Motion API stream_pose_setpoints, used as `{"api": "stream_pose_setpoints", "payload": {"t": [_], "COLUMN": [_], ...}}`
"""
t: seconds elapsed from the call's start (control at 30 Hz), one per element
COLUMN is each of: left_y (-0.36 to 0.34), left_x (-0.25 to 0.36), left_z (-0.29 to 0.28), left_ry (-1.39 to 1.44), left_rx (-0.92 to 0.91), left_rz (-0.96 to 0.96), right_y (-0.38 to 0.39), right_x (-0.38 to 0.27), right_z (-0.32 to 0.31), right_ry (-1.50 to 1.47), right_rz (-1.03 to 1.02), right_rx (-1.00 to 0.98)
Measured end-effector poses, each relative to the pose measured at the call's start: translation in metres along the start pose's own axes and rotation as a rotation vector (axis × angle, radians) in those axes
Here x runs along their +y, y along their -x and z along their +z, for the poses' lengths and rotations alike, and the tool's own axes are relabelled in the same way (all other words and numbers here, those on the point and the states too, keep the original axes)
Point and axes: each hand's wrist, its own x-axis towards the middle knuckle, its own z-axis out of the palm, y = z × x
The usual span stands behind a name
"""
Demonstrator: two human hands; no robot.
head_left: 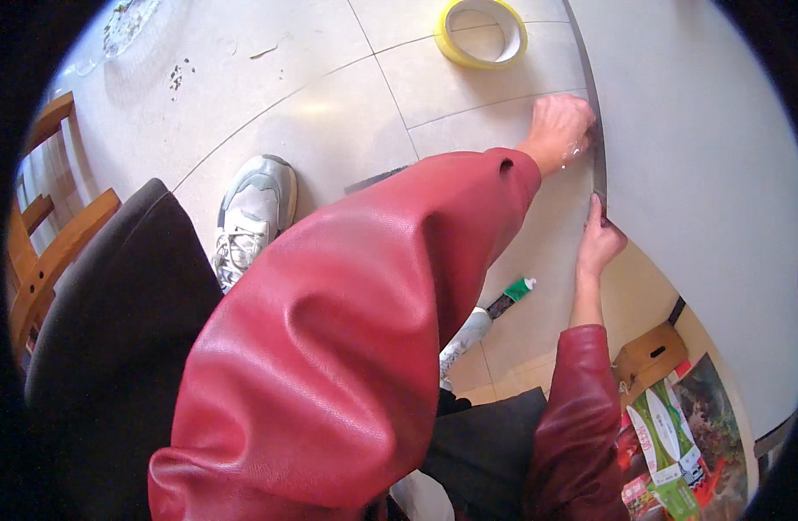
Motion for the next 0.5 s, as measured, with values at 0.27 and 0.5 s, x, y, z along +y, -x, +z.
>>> {"api": "stream_pose_setpoints", "payload": {"t": [0.27, 0.5], "left_y": [-0.005, -0.001], "left_x": [-0.004, 0.002], "left_z": [0.003, -0.001], "left_ry": [0.012, -0.046], "left_rx": [0.022, 0.009], "left_rz": [0.048, 0.016], "right_y": [-0.010, -0.017], "right_x": [-0.003, -0.040], "right_z": [0.011, 0.001], "right_ry": [-0.026, -0.337], "right_rz": [-0.092, 0.438], "right_rx": [0.115, -0.023]}}
